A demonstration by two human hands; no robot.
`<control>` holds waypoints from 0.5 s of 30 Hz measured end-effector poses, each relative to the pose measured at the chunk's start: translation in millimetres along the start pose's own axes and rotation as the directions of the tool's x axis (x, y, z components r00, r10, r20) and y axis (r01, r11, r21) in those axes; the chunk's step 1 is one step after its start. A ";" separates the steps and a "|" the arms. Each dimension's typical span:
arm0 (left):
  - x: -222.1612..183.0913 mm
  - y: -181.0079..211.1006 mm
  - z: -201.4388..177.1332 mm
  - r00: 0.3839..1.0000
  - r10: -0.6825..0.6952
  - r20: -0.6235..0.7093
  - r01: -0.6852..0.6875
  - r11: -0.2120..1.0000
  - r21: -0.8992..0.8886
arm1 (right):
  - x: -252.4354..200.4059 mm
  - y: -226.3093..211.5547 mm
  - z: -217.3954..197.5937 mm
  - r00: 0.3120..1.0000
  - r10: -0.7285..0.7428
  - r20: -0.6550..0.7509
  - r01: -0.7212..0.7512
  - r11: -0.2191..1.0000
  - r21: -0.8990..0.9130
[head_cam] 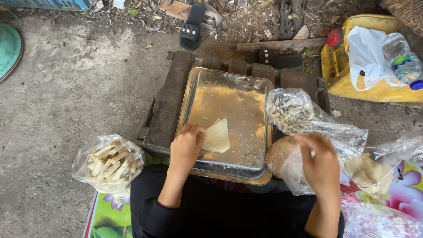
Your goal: The person prepares food by placing a filling onto wrappers on a tray using a spoon and then rolling the wrappers by hand.
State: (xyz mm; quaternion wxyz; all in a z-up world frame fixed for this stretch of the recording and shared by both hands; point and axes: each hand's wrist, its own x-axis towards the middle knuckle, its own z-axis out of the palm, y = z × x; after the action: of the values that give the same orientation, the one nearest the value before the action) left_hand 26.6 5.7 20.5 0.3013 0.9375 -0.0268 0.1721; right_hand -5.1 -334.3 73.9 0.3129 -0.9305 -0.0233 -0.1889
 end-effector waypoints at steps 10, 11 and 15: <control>0.4 7.2 4.9 1.000 0.017 -0.023 -0.015 0.998 0.062 | 111.2 83.7 101.1 0.856 0.190 0.480 0.233 0.688 -0.687; -0.7 6.3 4.8 0.999 0.024 -0.028 -0.022 0.998 0.065 | 107.8 86.1 103.8 0.863 0.168 0.476 0.241 0.692 -0.680; -1.7 6.8 7.6 0.999 0.037 -0.026 -0.035 0.997 0.075 | 96.4 80.4 98.5 0.871 0.148 0.469 0.208 0.753 -0.624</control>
State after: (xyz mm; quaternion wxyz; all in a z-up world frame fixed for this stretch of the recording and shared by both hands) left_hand 26.2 -4.3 18.0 0.2635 0.9449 -0.0330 0.1913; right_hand 130.5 -347.8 -9.1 -0.0536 -0.9960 -0.0497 0.0523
